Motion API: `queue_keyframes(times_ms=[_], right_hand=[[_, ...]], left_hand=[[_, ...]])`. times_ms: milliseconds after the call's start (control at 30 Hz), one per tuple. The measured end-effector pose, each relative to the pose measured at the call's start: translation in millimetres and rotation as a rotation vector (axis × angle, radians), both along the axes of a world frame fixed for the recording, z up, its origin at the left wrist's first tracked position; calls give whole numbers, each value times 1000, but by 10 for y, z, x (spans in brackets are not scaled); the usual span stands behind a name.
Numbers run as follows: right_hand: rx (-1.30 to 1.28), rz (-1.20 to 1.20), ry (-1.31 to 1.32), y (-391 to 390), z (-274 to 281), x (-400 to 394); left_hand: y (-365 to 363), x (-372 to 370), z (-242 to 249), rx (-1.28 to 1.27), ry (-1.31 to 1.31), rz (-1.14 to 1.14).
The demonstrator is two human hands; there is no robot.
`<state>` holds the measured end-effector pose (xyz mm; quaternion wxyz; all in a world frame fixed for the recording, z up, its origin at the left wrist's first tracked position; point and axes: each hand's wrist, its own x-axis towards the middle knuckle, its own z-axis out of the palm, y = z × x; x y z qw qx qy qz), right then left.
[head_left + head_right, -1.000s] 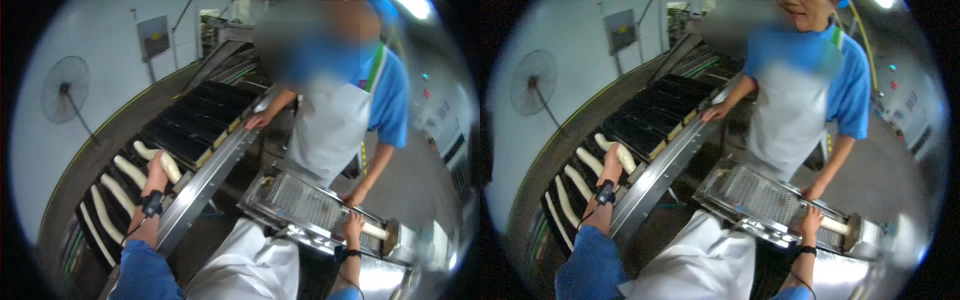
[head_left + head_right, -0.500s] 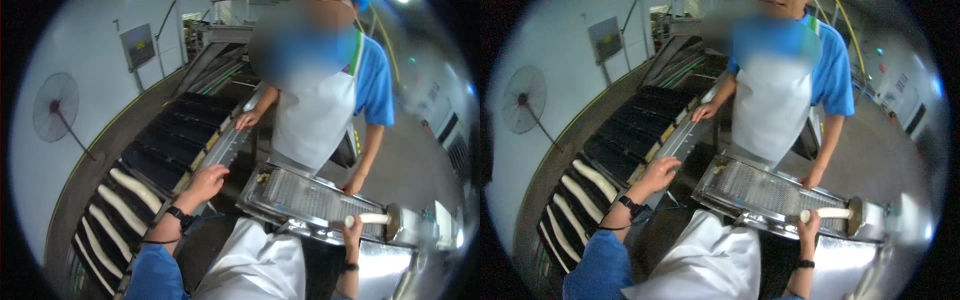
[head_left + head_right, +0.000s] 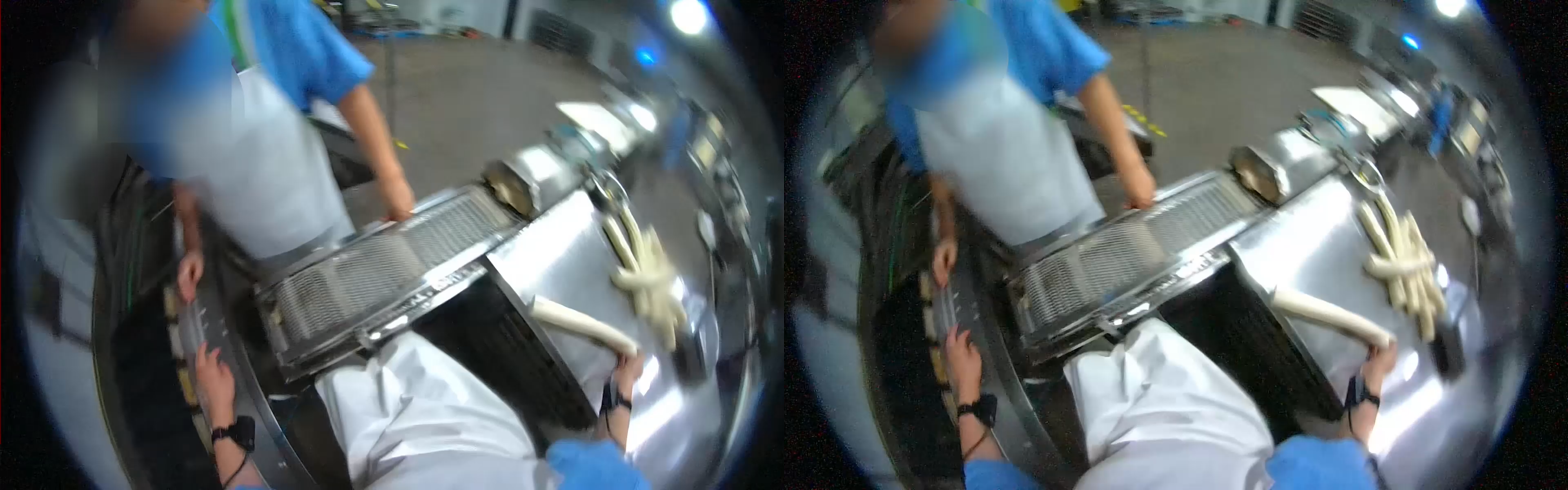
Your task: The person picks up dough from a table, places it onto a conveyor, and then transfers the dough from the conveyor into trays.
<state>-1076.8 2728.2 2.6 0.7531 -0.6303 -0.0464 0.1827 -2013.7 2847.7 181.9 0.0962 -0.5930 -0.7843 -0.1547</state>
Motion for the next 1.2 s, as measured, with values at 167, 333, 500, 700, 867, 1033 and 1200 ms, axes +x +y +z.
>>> queue_keyframes(times_ms=[167,333,500,700,867,1033,1200], right_hand=[[-693,-361,-471,572,-143,-96],[-784,-36,-447,1335,499,-715],[-831,131,-608,2177,778,-1393],[-755,442,-906,2940,980,-2157],[-618,630,-1212,3013,946,-2610],[-431,717,-1644,2574,1195,-2665],[-373,598,-1184,2299,1163,-2121]], left_hand=[[-60,-157,-279,4,-12,-1],[-64,-210,-383,27,1,24],[-48,-226,-466,31,15,37],[-49,-364,-597,66,56,8],[-81,-312,-603,73,-10,29],[-134,-69,-399,15,-74,57],[-79,-371,-680,51,6,20]])
